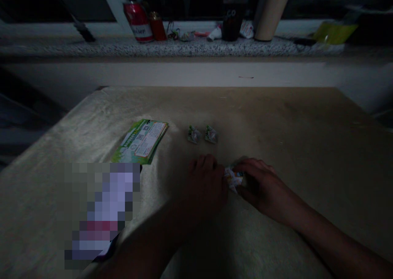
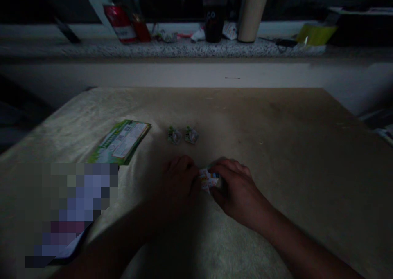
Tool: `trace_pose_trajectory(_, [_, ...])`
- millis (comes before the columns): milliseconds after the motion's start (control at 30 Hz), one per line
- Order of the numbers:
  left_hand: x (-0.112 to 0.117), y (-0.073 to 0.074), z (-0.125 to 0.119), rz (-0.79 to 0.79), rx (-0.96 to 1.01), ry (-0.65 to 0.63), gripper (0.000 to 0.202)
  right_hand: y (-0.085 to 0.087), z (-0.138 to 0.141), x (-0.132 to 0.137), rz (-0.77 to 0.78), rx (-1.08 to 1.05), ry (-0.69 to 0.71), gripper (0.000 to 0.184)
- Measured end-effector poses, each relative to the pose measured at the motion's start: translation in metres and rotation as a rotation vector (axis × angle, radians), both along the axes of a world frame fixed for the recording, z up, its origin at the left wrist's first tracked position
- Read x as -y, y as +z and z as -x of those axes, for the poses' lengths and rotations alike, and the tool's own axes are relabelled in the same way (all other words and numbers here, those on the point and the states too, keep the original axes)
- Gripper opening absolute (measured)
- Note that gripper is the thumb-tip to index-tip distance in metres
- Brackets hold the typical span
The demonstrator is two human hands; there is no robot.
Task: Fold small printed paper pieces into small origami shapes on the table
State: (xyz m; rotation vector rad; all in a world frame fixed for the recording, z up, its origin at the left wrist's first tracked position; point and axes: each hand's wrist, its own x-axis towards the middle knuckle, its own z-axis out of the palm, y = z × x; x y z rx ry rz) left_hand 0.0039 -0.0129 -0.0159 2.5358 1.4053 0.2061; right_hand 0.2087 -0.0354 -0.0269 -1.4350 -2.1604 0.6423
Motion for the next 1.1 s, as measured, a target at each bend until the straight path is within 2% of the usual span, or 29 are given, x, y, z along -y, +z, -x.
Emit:
trace_pose_trajectory(367, [-0.001,0.001,0.0,0.004,0.034,-0.007,0.021,0.004,-0.004,-0.003,0.03,-0.024,0.054,0.033])
trace_pose_trajectory(700, [-0.003,0.005,0.0,-0.009,-0.003,-0.045,0.02,0.001,-0.003,-0.002,0.009,-0.001,0.029,0.035])
trace_pose_trajectory(867, [-0.005,0.008,-0.002,0.006,-0.008,-0.049,0.019,0.002,-0.003,-0.003,0.033,-0.024,0.041,0.027])
trace_pose_trajectory(1100, [-0.006,0.007,-0.002,-0.009,-0.005,-0.043,0.018,0.001,-0.001,-0.002,0.0,-0.002,0.021,0.034])
